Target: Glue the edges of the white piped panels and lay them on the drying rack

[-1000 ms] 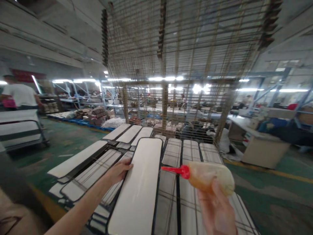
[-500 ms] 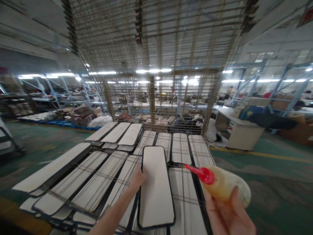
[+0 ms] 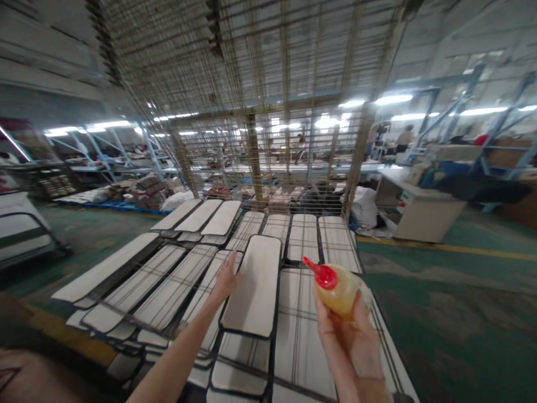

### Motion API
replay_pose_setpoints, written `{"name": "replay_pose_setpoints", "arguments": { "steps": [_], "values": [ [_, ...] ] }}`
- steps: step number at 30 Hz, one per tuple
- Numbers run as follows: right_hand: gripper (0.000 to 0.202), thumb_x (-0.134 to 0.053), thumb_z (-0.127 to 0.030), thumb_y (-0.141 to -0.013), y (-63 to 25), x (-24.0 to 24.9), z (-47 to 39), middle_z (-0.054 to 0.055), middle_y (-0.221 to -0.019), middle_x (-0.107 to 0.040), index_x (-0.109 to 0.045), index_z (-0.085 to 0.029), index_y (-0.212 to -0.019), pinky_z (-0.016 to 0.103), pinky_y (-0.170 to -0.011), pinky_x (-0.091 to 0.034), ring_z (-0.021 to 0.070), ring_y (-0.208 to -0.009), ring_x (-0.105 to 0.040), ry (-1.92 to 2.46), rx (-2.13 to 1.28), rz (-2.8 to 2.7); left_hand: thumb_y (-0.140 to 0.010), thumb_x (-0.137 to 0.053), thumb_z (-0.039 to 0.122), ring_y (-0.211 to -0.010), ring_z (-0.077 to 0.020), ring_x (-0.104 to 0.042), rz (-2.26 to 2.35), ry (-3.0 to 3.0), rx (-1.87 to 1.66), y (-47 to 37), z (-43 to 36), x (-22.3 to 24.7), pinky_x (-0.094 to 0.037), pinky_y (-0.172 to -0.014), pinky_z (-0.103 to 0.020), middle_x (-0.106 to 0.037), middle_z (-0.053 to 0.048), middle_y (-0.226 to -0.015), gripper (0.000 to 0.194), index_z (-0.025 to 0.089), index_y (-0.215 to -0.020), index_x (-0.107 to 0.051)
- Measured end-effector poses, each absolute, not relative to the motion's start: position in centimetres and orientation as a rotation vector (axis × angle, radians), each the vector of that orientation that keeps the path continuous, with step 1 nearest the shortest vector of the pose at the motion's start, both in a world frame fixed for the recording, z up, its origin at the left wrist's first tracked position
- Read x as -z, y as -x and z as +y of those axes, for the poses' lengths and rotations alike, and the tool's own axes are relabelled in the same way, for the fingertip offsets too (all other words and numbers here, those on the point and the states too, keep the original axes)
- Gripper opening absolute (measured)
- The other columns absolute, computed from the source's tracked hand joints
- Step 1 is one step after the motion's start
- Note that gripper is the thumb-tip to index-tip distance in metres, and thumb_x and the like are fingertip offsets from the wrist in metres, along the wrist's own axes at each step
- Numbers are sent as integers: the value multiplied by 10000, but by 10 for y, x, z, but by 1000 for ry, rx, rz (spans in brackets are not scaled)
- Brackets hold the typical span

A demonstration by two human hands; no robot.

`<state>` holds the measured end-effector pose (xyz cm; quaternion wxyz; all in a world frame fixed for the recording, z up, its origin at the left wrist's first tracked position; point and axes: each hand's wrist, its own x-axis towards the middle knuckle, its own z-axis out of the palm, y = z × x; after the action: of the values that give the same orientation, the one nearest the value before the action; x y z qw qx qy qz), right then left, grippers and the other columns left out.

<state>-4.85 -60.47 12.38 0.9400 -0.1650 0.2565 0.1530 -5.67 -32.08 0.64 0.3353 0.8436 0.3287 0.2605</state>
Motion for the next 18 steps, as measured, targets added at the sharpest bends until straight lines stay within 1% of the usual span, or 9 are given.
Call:
{"name": "replay_pose_setpoints", "arguments": {
  "steps": [2,4,6,7,8,9,12,15,18],
  "values": [
    [380,-391,-304,-953,48,-122,-608,142,-1096,-657,-527,-97,-1241,309,-724,-585,242,-1024,-622,342,-343,525,-733,-580,132,-1344,-339,-299,878,-2148,-762,66,-324,-22,-231,-1063,-549,-411,-163,-1431,636,161,-1351,-431],
    [386,-373,-306,-959,46,-120,-613,153,-1110,-649,-521,-96,-1246,292,-723,-584,236,-1042,-613,362,-371,519,-802,-526,216,-1295,-309,-386,889,-2058,-866,87,-334,-30,-325,-1024,-506,-437,-188,-1398,566,136,-1349,-404],
    [385,-363,-305,-962,45,-120,-619,151,-1108,-651,-524,-96,-1243,297,-726,-585,237,-1049,-609,374,-375,499,-848,-466,304,-1131,-265,-552,896,-1916,-903,120,-355,-24,-458,-904,-422,-557,-201,-1245,498,98,-1300,-421],
    [381,-360,-302,-962,45,-121,-622,142,-1095,-659,-530,-98,-1235,302,-724,-587,236,-1038,-615,378,-367,494,-852,-462,337,-1009,-246,-621,880,-1835,-874,140,-370,-16,-500,-831,-387,-629,-175,-1113,449,95,-1230,-475],
    [375,-355,-298,-964,44,-122,-625,130,-1075,-669,-539,-100,-1224,303,-716,-589,232,-1016,-627,384,-352,494,-818,-526,355,-892,-245,-660,861,-1553,-773,159,-386,-5,-520,-761,-374,-669,-144,-974,394,105,-1122,-539],
    [367,-351,-293,-965,45,-123,-628,115,-1053,-679,-550,-106,-1210,301,-708,-591,224,-987,-640,393,-340,499,-766,-607,351,-825,-249,-675,851,-1280,-618,176,-403,6,-528,-726,-365,-680,-123,-883,345,114,-1016,-578],
    [341,-368,-306,-964,47,-126,-633,77,-1004,-698,-585,-135,-1163,259,-678,-590,185,-895,-671,425,-329,524,-684,-725,217,-813,-246,-689,829,-738,-410,202,-446,33,-531,-728,-323,-696,-115,-876,231,147,-879,-623],
    [341,-403,-365,-947,48,-126,-639,65,-997,-702,-616,-163,-1120,241,-642,-588,179,-846,-682,453,-400,539,-702,-688,100,-766,-201,-691,846,-542,-473,188,-458,42,-535,-646,-261,-697,-74,-839,124,178,-765,-616],
    [358,-427,-412,-923,44,-119,-645,73,-1022,-696,-626,-180,-1109,261,-610,-594,205,-848,-683,492,-472,522,-762,-618,75,-652,-120,-668,915,-487,-567,163,-451,42,-497,-518,-182,-672,2,-752,134,203,-732,-589]
  ]
}}
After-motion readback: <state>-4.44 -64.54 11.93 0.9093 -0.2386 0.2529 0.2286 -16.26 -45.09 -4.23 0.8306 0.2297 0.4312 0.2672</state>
